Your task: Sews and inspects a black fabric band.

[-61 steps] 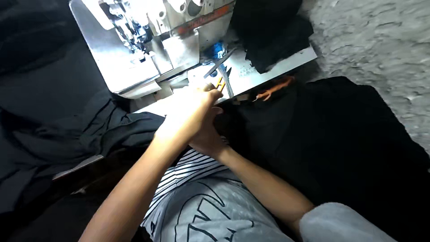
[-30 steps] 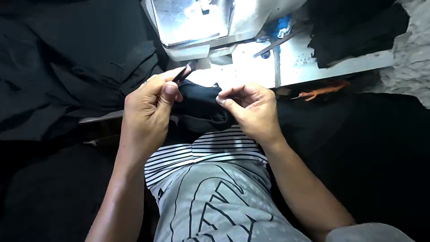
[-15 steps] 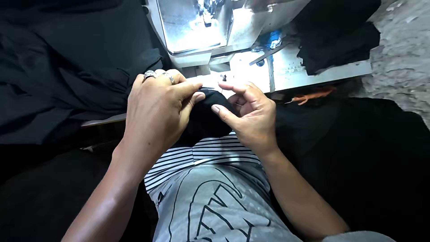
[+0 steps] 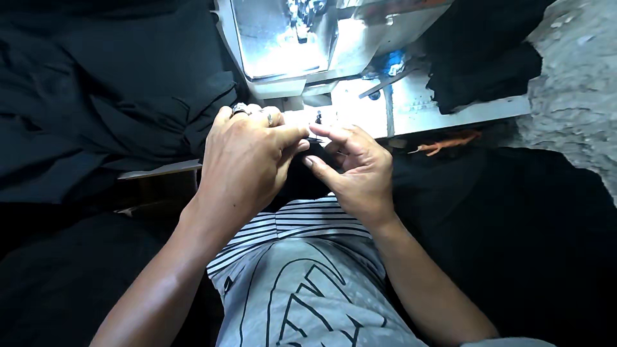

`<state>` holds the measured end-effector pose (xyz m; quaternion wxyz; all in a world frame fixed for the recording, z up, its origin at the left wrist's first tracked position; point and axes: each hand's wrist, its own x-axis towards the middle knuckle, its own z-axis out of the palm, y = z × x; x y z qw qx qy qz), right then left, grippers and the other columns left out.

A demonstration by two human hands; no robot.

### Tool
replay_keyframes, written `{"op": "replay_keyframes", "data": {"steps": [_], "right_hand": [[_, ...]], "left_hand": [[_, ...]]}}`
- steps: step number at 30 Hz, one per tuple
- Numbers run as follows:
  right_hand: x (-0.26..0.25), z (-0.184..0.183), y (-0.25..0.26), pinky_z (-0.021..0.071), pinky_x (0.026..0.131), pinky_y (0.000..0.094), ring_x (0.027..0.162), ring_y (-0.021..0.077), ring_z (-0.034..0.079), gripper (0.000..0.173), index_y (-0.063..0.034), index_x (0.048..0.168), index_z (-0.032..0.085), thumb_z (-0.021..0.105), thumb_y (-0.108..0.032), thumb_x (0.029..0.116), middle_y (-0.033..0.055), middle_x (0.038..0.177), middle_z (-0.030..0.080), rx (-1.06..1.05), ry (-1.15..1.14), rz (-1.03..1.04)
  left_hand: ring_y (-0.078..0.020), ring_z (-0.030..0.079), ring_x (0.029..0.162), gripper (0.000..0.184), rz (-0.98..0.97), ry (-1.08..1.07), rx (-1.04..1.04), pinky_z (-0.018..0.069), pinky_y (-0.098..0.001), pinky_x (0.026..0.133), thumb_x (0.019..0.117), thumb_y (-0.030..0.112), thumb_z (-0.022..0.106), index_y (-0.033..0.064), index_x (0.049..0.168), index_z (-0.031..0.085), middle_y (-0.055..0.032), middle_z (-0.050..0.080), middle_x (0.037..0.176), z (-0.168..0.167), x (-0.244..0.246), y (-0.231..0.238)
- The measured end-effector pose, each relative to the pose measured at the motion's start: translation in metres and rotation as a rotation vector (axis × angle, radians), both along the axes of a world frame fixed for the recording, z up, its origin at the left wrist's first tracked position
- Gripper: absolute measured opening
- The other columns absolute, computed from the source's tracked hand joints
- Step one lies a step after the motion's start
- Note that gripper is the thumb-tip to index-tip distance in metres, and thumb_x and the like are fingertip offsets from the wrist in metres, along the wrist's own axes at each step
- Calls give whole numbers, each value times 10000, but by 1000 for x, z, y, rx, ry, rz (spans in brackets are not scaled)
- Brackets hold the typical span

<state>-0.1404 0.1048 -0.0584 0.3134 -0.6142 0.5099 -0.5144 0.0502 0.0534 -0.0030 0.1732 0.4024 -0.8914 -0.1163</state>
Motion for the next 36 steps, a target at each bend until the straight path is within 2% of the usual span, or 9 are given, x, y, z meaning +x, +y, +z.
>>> {"op": "replay_keyframes", "data": {"steps": [3,7,11,15,20,22,26,32,36], "right_hand": [[-3,-1,0,605,671,211,800,78,666,473,-43,1290,705,827,-33,834,58,1173,686,28,-9,11],[-13,-14,-21,584,640,205,762,55,654,475,-73,1289,715,845,-102,833,36,1149,711,79,-43,0],[-22,-46,-47,611,880,264,1146,110,681,777,-36,1515,491,853,-151,837,96,1454,601,261,-185,44],[-8,-61,1,655,882,373,1032,183,721,583,-31,1288,622,878,-25,764,88,1219,683,244,-338,-133],[-7,-84,36,606,837,223,895,39,710,322,21,1186,661,746,-156,930,36,987,741,555,-308,-76],[-8,-80,37,567,783,230,813,33,663,196,9,1063,690,680,-154,955,31,885,702,664,-228,-60],[-18,-63,36,586,794,229,829,35,678,188,33,1089,689,668,-89,948,42,909,710,623,-213,-110],[-27,-51,13,612,687,271,735,87,701,313,-73,1271,570,620,-41,964,13,909,722,470,-393,-35],[-36,-27,-9,637,738,329,857,163,722,182,-36,1113,726,595,-24,988,65,1052,744,257,-351,105]], "left_hand": [[-237,630,898,252,43,14,37,423,-488,813,1041,298,564,188,1084,787,-33,684,915,-1,10,-5],[-136,666,993,329,193,95,37,540,-370,870,1060,303,542,166,1308,709,-28,703,1119,26,38,-11],[-170,624,1021,332,205,139,15,510,-332,877,1072,169,504,88,1348,671,-107,654,1152,30,3,-14],[-237,628,993,291,37,163,94,519,-410,864,1010,96,582,87,1273,707,-98,664,1066,-20,-59,-22],[-336,652,972,220,37,-38,211,565,-494,746,993,135,630,121,1203,693,-175,591,1206,-76,-143,-39],[-336,669,981,230,44,-107,111,564,-488,763,1025,219,571,117,1191,695,-174,611,1224,-90,-185,-51],[-326,646,1085,210,17,-88,-114,472,-513,849,991,214,572,108,1138,677,-131,669,1174,-97,-225,-65],[-89,656,881,88,-286,266,265,570,-312,764,952,217,712,130,966,714,27,679,935,2,-70,-8],[-181,632,1216,438,-24,56,207,516,-460,1044,913,375,766,165,1285,672,-21,695,1254,-32,-9,38]]}}
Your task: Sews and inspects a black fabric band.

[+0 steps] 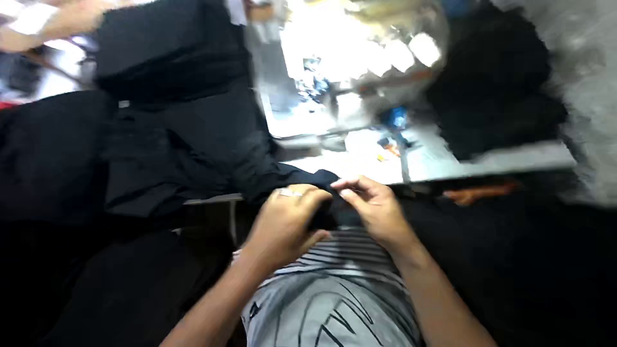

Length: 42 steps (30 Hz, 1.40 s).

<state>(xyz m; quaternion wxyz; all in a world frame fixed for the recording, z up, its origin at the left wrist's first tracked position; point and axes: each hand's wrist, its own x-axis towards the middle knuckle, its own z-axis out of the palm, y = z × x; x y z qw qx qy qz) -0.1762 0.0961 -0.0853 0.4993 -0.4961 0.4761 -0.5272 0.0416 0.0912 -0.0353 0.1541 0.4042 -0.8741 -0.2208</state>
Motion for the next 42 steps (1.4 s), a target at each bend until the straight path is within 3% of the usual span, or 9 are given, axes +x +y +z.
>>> {"op": "replay_keyframes", "data": {"steps": [4,7,12,17,20,23,29,36,42], "right_hand": [[5,41,-25,610,855,241,1029,103,689,323,-42,1188,754,736,-226,923,97,1229,690,-462,370,91],[23,94,-32,563,950,360,1122,168,654,576,-153,1298,717,754,-544,877,105,1249,688,-670,752,324],[28,217,-71,589,658,203,721,-13,670,215,-190,1107,725,676,-354,977,-103,843,724,-599,688,682],[-7,314,-58,558,658,118,744,-63,653,86,-274,975,746,722,-353,953,-175,865,716,-819,553,764],[-15,306,-59,553,692,145,758,-46,644,162,-249,941,730,682,-399,977,-161,823,688,-677,509,968],[-39,263,-62,560,684,135,793,-75,661,292,-263,981,761,674,-540,947,-179,874,721,-492,571,1072],[-49,264,-32,550,991,309,858,11,681,274,-214,886,695,602,-429,1028,-133,786,668,-841,316,939],[-52,189,-49,564,1021,375,929,70,708,388,-147,816,685,562,-429,1052,-62,816,705,-719,405,1063],[-63,150,-38,514,1043,299,773,-20,661,391,-146,794,719,592,-433,1028,-89,692,660,-671,684,878]], "left_hand": [[-252,713,1035,305,311,146,-243,563,-489,925,806,9,737,84,1101,741,-80,752,1066,-28,3,10],[-266,725,915,111,294,231,-262,595,-503,795,917,92,701,58,1021,720,-99,730,961,23,23,-2],[-143,670,779,201,279,344,-484,573,-343,729,951,244,732,54,884,726,-49,690,846,166,84,0],[-75,659,774,387,-252,570,-145,574,-284,736,999,310,665,-30,1182,692,-64,719,901,152,85,28],[-147,695,813,368,-113,319,-235,570,-405,763,906,354,782,85,1151,722,-41,750,922,145,100,30],[11,642,763,301,-9,337,-387,560,-214,689,962,385,714,176,1176,681,96,694,857,183,136,51],[0,623,772,271,-184,377,-240,525,-178,687,1015,315,655,51,1059,698,3,689,874,167,138,33],[-51,642,970,279,-536,806,258,395,-424,1150,1020,373,616,128,889,641,49,679,887,160,135,43],[3,682,952,340,-127,82,-19,391,-426,1178,1039,439,559,169,1056,764,100,738,934,69,163,10]]}}
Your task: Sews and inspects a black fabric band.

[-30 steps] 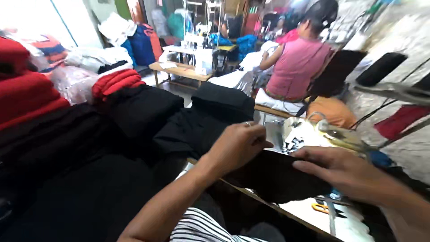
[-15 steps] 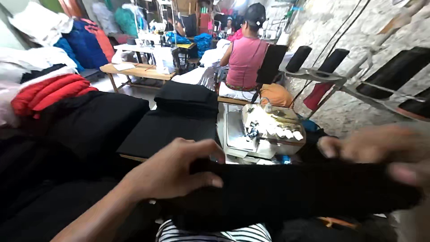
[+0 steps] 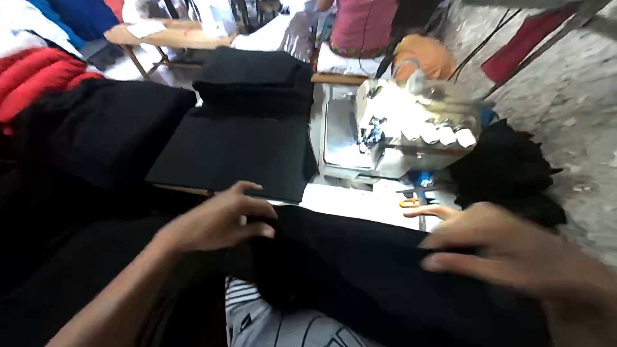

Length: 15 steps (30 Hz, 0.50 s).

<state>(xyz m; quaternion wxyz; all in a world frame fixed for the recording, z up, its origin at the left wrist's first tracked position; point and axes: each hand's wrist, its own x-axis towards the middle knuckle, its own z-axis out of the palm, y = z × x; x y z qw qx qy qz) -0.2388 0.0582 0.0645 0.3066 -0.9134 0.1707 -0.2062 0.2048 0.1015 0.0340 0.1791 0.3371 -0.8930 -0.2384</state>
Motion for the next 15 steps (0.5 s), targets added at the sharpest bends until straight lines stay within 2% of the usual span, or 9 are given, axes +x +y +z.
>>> {"op": "replay_keyframes", "data": {"steps": [2,4,6,7,9,11,15], "right_hand": [[-4,-43,7,514,1048,317,734,-41,641,365,-173,805,739,620,-453,1006,-115,685,651,9,35,-141],[-24,-55,16,526,1039,350,734,-29,630,336,-193,791,668,645,-453,1002,-124,684,608,128,-113,-228],[-34,-63,25,482,1084,430,735,20,639,371,-192,745,586,657,-459,993,-98,670,584,131,-257,-276],[-34,-69,29,451,1110,446,744,32,650,394,-177,735,577,653,-463,995,-81,670,596,76,-253,-315],[-31,-93,28,390,1158,481,730,68,660,438,-111,719,606,659,-446,994,-19,653,613,-77,-124,-410],[-27,-122,22,351,1166,534,690,122,661,490,-72,656,625,673,-435,982,29,622,618,-139,-18,-449],[-28,-145,10,338,1161,560,659,151,644,493,-57,631,609,692,-403,972,45,601,597,-128,7,-482]], "left_hand": [[53,662,871,310,-15,71,14,381,-413,1191,1034,427,585,191,960,773,149,711,837,-3,7,0],[47,650,848,302,-95,141,98,344,-425,1198,1033,412,595,194,923,772,145,697,803,-6,3,4],[26,643,805,318,-140,300,171,371,-447,1183,1028,412,611,193,819,708,131,653,735,2,3,5],[20,635,769,320,-132,345,156,399,-443,1156,1018,405,634,194,780,666,124,627,702,2,2,1],[-13,633,735,302,-53,216,42,393,-448,1121,999,381,663,165,795,723,82,650,703,-21,0,-14],[-57,650,750,256,-18,27,-36,362,-531,1109,981,372,666,179,876,799,66,696,751,-61,0,-29],[-75,657,768,250,-14,-3,-20,350,-548,1105,987,346,659,168,880,796,56,698,761,-82,-10,-45]]}}
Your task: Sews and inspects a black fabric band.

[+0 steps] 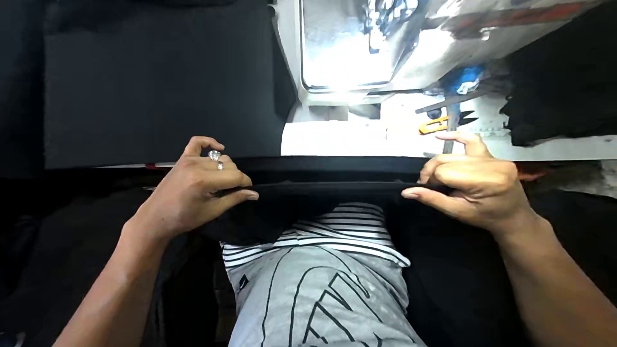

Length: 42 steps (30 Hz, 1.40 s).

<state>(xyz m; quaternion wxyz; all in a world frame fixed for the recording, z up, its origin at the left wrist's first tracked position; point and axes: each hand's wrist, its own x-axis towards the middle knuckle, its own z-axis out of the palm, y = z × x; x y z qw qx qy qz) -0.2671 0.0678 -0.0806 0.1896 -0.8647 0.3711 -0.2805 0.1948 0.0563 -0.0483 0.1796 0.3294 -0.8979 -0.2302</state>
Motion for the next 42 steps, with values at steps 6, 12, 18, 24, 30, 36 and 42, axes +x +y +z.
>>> {"op": "replay_keyframes", "data": {"steps": [6,12,18,24,30,36,42], "right_hand": [[2,-10,-13,373,1094,552,599,193,595,525,-69,559,513,718,-354,949,55,541,536,-84,6,-34],[-1,-21,-14,411,1054,558,659,227,640,472,-56,579,531,736,-319,914,75,573,575,-182,-13,-42],[5,-30,-8,384,1085,551,724,224,675,323,-49,627,606,688,-236,878,74,615,626,-261,1,-96],[6,-32,-10,377,1101,546,788,220,690,258,-40,726,684,679,-240,890,75,681,666,-267,4,-103],[9,-48,-11,337,1135,544,960,236,702,166,-33,897,714,673,-193,876,98,848,730,-318,-17,-159],[14,-55,-12,344,1155,522,1013,221,687,193,-53,970,564,680,-172,872,101,913,705,-311,-96,-201],[19,-59,-11,351,1167,506,1091,220,685,157,-57,952,556,691,-127,914,103,978,730,-298,-182,-217]], "left_hand": [[-122,685,835,270,23,-72,-30,347,-587,1097,1008,338,610,148,958,796,22,715,820,-11,-6,-23],[-149,696,899,252,74,1,-33,312,-575,1118,955,242,607,83,1020,790,-48,746,901,-14,-15,-25],[-155,664,952,188,181,69,-109,331,-471,1094,904,161,630,44,1035,696,-87,723,948,-25,-23,-12],[-145,665,1095,207,302,207,-134,368,-431,1106,901,133,671,92,1074,565,-54,739,1034,-40,-27,-6],[-171,673,1098,199,379,262,-304,393,-418,1086,927,46,662,79,1064,523,-83,740,1048,-63,-39,-1],[-173,700,1088,243,528,381,-233,547,-341,954,938,-15,642,81,1085,474,-77,750,1091,-73,-51,8],[-208,721,1098,184,606,530,-218,566,-397,973,925,-89,587,66,1007,529,-90,760,1107,-78,-62,11]]}}
